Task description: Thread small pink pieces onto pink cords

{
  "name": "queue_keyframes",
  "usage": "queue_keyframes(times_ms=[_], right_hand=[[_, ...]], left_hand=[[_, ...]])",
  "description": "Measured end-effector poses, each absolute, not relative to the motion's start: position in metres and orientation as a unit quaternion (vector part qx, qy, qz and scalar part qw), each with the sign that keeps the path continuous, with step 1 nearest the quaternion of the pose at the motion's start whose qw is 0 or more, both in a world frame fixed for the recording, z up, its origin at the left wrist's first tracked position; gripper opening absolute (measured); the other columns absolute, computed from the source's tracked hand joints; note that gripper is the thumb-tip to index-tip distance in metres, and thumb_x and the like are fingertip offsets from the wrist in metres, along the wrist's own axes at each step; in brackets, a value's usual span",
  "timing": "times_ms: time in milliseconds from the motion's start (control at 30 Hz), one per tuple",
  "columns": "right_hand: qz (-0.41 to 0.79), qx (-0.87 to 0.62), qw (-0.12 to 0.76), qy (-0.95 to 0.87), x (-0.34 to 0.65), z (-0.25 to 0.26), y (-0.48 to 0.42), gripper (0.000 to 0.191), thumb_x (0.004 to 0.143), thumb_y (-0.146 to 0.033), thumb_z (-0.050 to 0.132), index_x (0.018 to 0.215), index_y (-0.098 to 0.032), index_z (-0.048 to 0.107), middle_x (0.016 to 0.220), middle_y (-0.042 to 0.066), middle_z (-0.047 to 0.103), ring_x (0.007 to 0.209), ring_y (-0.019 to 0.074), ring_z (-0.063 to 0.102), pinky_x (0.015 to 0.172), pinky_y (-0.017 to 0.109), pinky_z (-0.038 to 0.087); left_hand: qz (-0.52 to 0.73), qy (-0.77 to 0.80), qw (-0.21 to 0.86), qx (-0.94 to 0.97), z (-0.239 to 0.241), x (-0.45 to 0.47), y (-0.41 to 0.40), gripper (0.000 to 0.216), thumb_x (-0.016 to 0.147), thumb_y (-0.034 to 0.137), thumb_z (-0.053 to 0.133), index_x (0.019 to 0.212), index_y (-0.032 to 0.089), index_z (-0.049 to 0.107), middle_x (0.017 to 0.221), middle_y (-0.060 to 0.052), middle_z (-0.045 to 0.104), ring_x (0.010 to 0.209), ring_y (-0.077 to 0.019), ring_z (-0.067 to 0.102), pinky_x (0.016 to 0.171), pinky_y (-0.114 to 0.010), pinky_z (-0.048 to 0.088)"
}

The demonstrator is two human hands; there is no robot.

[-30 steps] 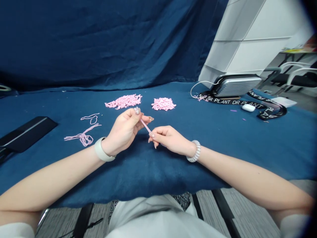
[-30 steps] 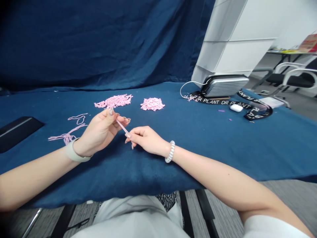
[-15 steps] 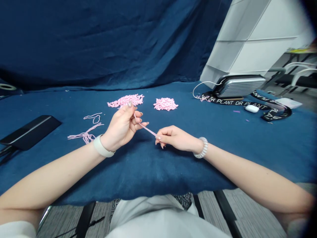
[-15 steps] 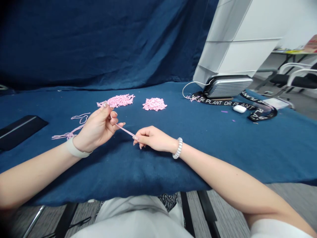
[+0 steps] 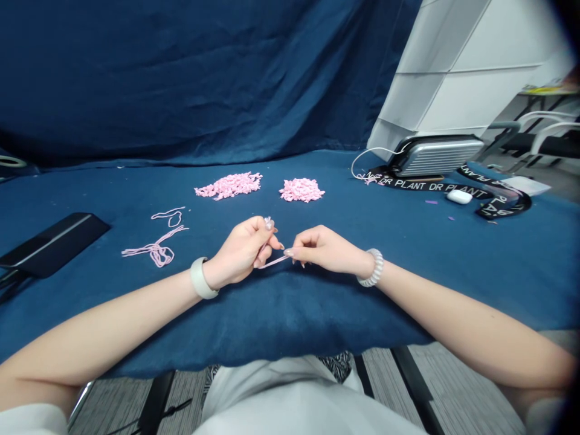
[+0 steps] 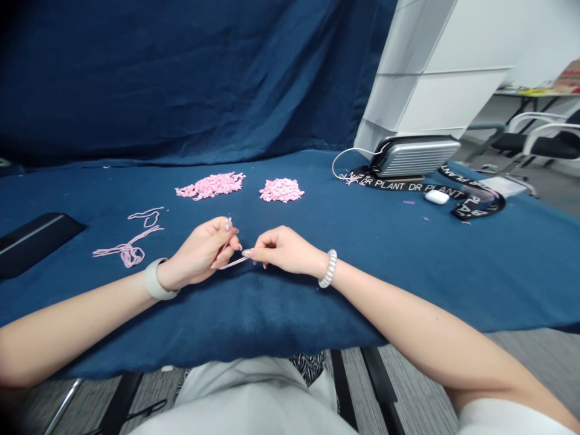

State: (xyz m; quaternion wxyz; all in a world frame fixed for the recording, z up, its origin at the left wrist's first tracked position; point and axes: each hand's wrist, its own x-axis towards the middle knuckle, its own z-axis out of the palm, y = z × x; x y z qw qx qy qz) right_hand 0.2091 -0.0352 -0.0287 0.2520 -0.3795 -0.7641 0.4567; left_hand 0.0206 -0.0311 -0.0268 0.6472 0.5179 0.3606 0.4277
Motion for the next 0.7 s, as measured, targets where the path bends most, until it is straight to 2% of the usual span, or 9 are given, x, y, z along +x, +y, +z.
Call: queue_keyframes(times_ms=[167, 367, 700], right_hand=[[0.39, -0.367, 0.258, -0.804, 0.208, -0.029, -0.039, 0.031, 0.087, -0.036, 0.048, 0.067, -0.014, 0.055, 0.063, -0.001, 0.054, 0.056, 0.0079, 0.043, 0.055, 0.021, 0.033], [0.329, -0.343, 0.294, -0.829, 0.208, -0.025, -0.04, 0.019, 0.087, -0.025, 0.048, 0.074, -0.014, 0.056, 0.07, 0.0, 0.055, 0.061, 0.0088, 0.046, 0.061, 0.022, 0.036], [0.321, -0.35, 0.363, -0.801, 0.209, -0.03, -0.038, 0.019, 0.085, -0.028, 0.055, 0.074, -0.014, 0.062, 0.072, 0.003, 0.061, 0.064, 0.0106, 0.052, 0.062, 0.023, 0.039]], left_hand=[[0.391, 0.379, 0.664, 0.513, -0.033, 0.024, -0.034, 0.033, 0.076, 0.042, 0.065, 0.07, 0.015, 0.045, 0.057, 0.003, 0.059, 0.031, -0.0007, 0.035, 0.028, -0.012, 0.026], [0.367, 0.373, 0.679, 0.515, -0.035, 0.023, -0.033, 0.03, 0.075, 0.036, 0.067, 0.068, 0.015, 0.046, 0.053, 0.005, 0.053, 0.033, -0.0009, 0.036, 0.029, -0.011, 0.026], [0.328, 0.342, 0.705, 0.527, -0.04, 0.022, -0.031, 0.036, 0.069, 0.038, 0.072, 0.061, 0.013, 0.047, 0.058, 0.0, 0.057, 0.04, -0.0026, 0.043, 0.034, -0.012, 0.032]])
